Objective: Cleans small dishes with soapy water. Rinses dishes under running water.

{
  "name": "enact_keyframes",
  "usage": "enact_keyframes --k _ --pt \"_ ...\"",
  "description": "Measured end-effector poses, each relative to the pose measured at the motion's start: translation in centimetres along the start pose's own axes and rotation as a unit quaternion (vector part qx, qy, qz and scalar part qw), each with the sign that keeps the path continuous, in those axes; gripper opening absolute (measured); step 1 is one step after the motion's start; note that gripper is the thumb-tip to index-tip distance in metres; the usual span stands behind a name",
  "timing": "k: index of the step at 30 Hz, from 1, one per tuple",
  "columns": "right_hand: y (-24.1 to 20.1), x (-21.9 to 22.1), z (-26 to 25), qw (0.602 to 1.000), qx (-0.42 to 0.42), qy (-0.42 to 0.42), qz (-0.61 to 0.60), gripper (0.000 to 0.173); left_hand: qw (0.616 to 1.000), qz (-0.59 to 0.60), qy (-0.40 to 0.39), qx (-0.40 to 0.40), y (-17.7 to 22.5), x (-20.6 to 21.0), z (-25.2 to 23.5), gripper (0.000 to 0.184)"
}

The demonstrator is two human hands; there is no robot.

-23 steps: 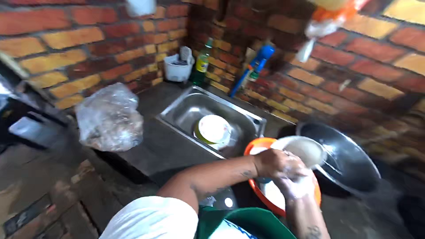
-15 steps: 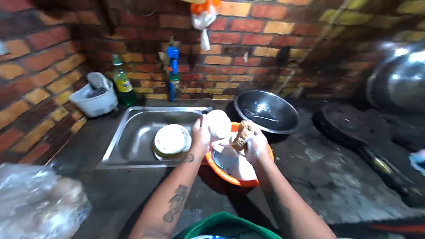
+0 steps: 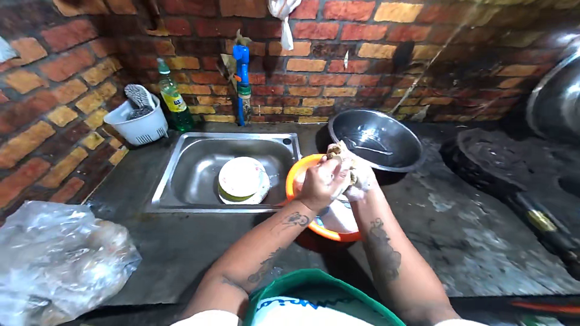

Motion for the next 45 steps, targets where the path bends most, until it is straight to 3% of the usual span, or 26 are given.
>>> enact_keyframes --k 2,4,6,7,9,11,14,16,18,20,22,24,26,27,29,31,33,35,36,38,40,42,43,45 --pt "-0.1 -0.6 -0.1 0.999 -0.004 0.024 0.025 0.027 0.998 0.026 0.037 -0.047 -1.0 -1.3 -0.1 0.029" --pt "-1.4 -1.3 -0.1 0.981 -0.047 0.088 0.166 0.015 0.982 -0.019 0.095 -0.159 -4.1 -3.7 -0.4 0.034" --pt "-3.2 -1.4 0.9 0.932 -0.147 0.200 0.265 0.020 0.957 -0.030 0.124 -0.261 -7.4 -4.5 0.2 0.039" --pt "-4.1 -0.4 1.9 0.900 -0.219 0.208 0.315 0.028 0.942 0.021 0.103 -0.320 -8.4 -3.5 0.8 0.042" --pt "-4.4 2.7 3.5 0.822 -0.345 0.123 0.436 0.045 0.878 0.175 0.054 -0.443 -8.7 -0.7 2.2 0.050" --pt "-3.5 5.1 4.4 0.777 -0.361 0.032 0.514 0.043 0.829 0.291 0.056 -0.474 -8.1 0.4 2.4 0.044" --pt "-3.2 5.1 3.1 0.855 -0.138 -0.034 0.498 0.042 0.807 0.348 0.069 -0.472 -9.1 -1.5 2.1 0.041" --pt "-5.0 4.0 1.8 0.869 -0.143 0.014 0.474 0.036 0.797 0.371 0.065 -0.472 -9.6 -2.0 2.3 0.043" --pt "-6.5 4.8 1.4 0.819 -0.277 0.008 0.502 0.029 0.788 0.398 0.044 -0.467 -9.4 -1.5 2.6 0.046" --pt "-5.0 7.1 1.6 0.725 -0.395 -0.105 0.554 0.017 0.780 0.432 -0.006 -0.452 -8.3 -0.3 2.7 0.057" --pt "-2.1 8.7 2.1 0.632 -0.424 -0.217 0.612 0.009 0.784 0.422 -0.025 -0.454 -7.5 -0.1 2.6 0.059" --pt "-1.1 9.4 2.3 0.578 -0.415 -0.244 0.659 0.015 0.818 0.370 -0.022 -0.440 -6.9 -0.9 2.1 0.050" --pt "-0.7 9.9 1.7 0.597 -0.374 -0.221 0.674 0.017 0.877 0.286 -0.011 -0.387 -6.5 -2.6 0.9 0.034" --pt "-0.4 9.6 1.2 0.629 -0.345 -0.203 0.666 0.018 0.901 0.238 -0.002 -0.364 -6.6 -3.4 0.4 0.042" --pt "0.7 8.6 0.0 0.712 -0.263 -0.161 0.631 0.022 0.943 0.138 0.004 -0.303 -6.2 -4.9 -0.7 0.062" --pt "2.9 8.0 -1.1 0.810 -0.128 -0.137 0.555 0.016 0.969 0.067 -0.007 -0.237 -6.0 -6.4 -1.4 0.068" --pt "5.4 8.0 -1.8 0.889 0.009 -0.119 0.441 0.009 0.967 0.032 0.010 -0.253 -7.2 -8.2 -1.3 0.060" --pt "7.3 7.9 -2.1 0.923 0.133 -0.096 0.347 0.019 0.949 0.027 0.060 -0.308 -9.3 -11.0 -0.8 0.047" --pt "7.6 8.0 -2.4 0.929 0.159 -0.088 0.323 0.022 0.943 0.025 0.106 -0.315 -10.5 -13.4 -0.9 0.044" --pt "6.0 8.1 -2.8 0.927 0.132 -0.094 0.337 0.024 0.927 -0.008 0.211 -0.311 -13.9 -20.2 -0.4 0.052" --pt "2.6 7.5 -2.6 0.883 0.058 -0.137 0.444 0.023 0.891 -0.095 0.267 -0.354 -16.4 -27.2 2.2 0.057" --pt "0.0 5.5 -1.7 0.784 0.032 -0.178 0.595 0.020 0.835 -0.234 0.279 -0.413 -16.7 -33.5 5.6 0.058" --pt "-0.5 3.9 -0.8 0.723 0.063 -0.183 0.664 0.017 0.794 -0.318 0.265 -0.446 -16.1 -35.6 6.7 0.060" --pt "0.5 0.5 1.8 0.590 0.181 -0.195 0.762 0.017 0.728 -0.438 0.201 -0.488 -14.6 -35.8 6.5 0.066"
Point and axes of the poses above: each hand's wrist, its own z-axis away from the middle knuckle, its own x-axis out of the palm, y = z × x, the point moved 10 cm from there along -z, towards the middle knuckle, and after that the axes turned 1 degree about -x, right-handed, at the moved point
